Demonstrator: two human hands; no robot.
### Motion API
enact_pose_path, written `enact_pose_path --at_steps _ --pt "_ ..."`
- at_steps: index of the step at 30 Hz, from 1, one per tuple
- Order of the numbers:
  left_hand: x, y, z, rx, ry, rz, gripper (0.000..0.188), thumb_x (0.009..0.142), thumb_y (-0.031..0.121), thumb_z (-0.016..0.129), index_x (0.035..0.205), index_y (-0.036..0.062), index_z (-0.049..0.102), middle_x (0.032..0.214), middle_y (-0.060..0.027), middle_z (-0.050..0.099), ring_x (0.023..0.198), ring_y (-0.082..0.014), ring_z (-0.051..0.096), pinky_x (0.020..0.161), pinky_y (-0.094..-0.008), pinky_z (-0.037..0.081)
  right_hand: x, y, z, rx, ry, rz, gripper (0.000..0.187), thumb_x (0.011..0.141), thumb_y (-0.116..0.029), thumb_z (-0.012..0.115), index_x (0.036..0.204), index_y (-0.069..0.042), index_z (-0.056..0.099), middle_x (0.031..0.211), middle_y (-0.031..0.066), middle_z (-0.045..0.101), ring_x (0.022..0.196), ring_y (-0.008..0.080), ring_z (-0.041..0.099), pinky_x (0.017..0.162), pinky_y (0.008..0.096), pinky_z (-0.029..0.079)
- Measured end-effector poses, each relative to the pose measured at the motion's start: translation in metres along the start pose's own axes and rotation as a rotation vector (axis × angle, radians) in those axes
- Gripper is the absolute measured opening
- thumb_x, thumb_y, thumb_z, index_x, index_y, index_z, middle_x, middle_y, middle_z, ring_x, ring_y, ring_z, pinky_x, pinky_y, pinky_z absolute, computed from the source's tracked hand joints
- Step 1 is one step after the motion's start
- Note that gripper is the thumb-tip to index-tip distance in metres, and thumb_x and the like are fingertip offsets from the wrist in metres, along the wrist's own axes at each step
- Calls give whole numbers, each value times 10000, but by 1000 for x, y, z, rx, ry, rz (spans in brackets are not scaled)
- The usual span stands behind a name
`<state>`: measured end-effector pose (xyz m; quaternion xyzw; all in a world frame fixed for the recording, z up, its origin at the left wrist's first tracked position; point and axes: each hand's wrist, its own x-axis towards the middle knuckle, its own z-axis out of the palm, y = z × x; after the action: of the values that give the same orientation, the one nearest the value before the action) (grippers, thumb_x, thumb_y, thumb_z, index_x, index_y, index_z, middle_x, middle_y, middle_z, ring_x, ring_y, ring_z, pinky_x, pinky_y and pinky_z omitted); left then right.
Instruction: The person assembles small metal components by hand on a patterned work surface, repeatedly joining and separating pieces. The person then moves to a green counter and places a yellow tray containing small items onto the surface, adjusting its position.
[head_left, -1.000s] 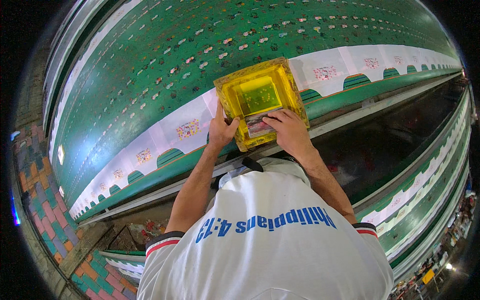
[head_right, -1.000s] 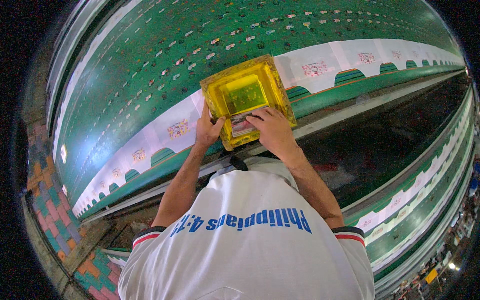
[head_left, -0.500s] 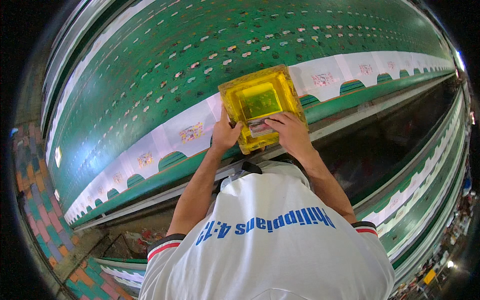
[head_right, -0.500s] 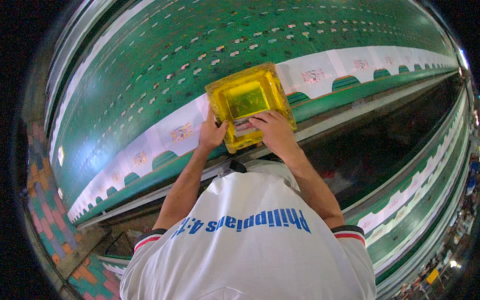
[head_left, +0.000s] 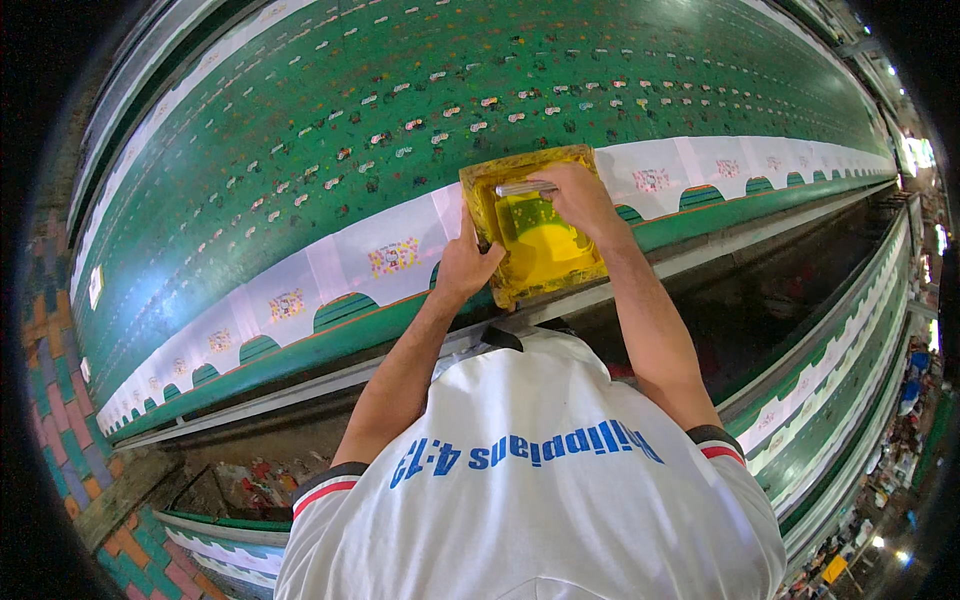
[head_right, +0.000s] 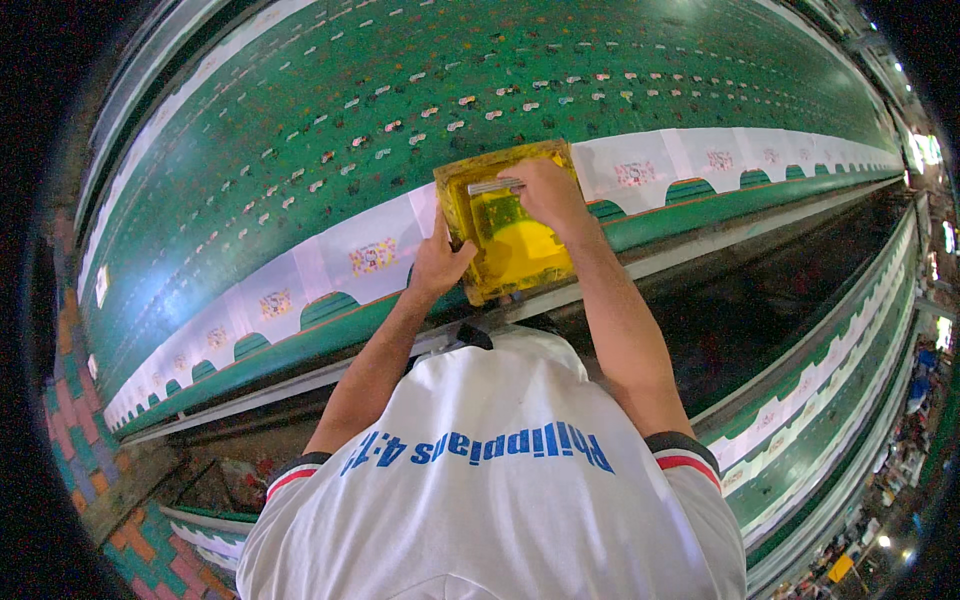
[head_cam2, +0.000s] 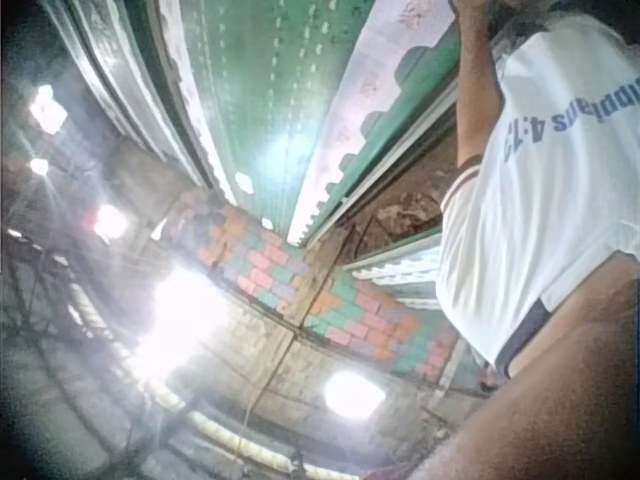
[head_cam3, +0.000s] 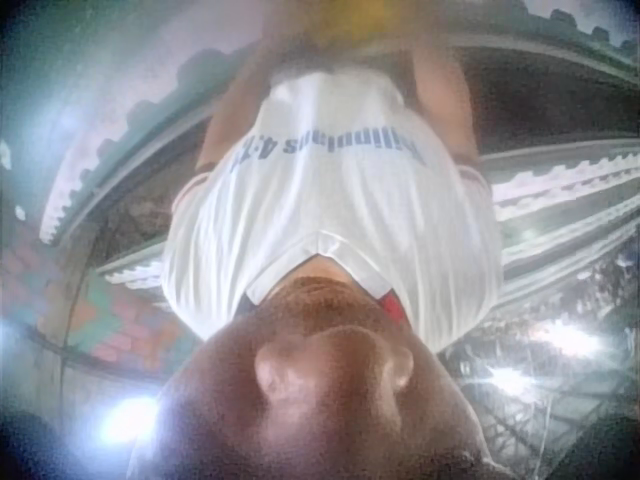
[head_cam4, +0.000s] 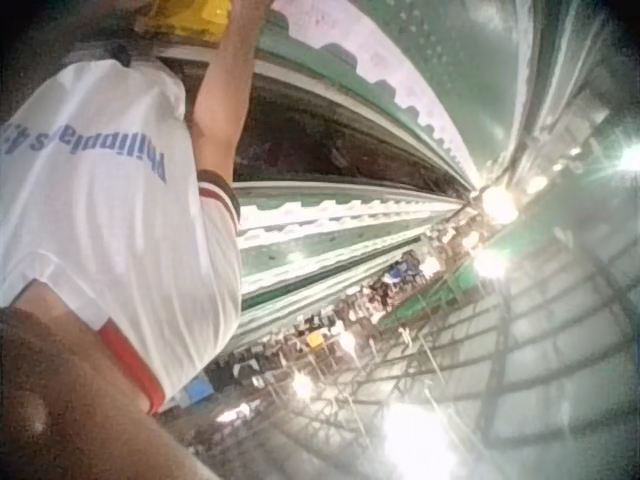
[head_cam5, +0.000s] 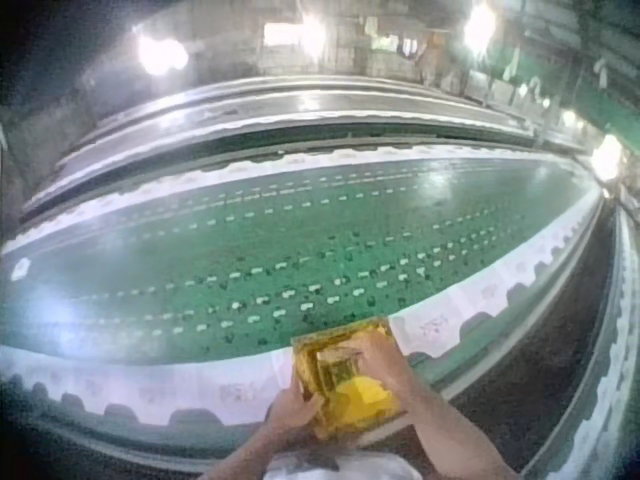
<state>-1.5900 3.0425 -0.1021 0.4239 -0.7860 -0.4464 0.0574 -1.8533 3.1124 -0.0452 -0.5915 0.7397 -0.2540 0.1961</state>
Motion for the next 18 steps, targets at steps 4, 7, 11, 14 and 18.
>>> enact_pose_path --at_steps 4,7,11,14,18 --pt "-1 3 -2 -36 -9 3 1149 963 385 763 1795 -15 78 885 -326 783 826 -553 773 763 -633 622 -7 -7 2 26 8 34 412 877 28 694 1235 -84 866 1157 233 813 1131 449 757 1014 539 604" --pt "-2 2 -2 -33 -21 -7 1152 962 382 764 1795 -14 73 890 -346 777 838 -569 766 775 -649 618 -45 -2 10 -7 9 23 490 851 80 669 1273 -89 854 1220 199 811 1186 417 743 1053 510 591" --pt "-1 -5 5 10 -7 -15 1156 972 391 761 1797 -8 57 913 -370 772 869 -584 764 797 -662 614 -112 -18 16 -22 27 27 593 813 159 630 1311 -87 835 1293 142 799 1238 379 720 1096 469 577" --pt "-2 1 1 40 -31 -37 1151 983 400 752 1795 -12 49 934 -382 772 881 -594 761 809 -669 610 -128 -24 15 -27 47 27 583 806 155 637 1302 -82 832 1307 125 793 1238 374 714 1096 470 579" --pt "0 8 0 87 -53 -64 1135 1001 392 733 1777 -60 40 943 -391 770 882 -597 760 809 -683 601 -126 -22 13 -6 45 27 537 817 132 643 1276 -72 832 1300 123 791 1236 365 714 1094 481 578"
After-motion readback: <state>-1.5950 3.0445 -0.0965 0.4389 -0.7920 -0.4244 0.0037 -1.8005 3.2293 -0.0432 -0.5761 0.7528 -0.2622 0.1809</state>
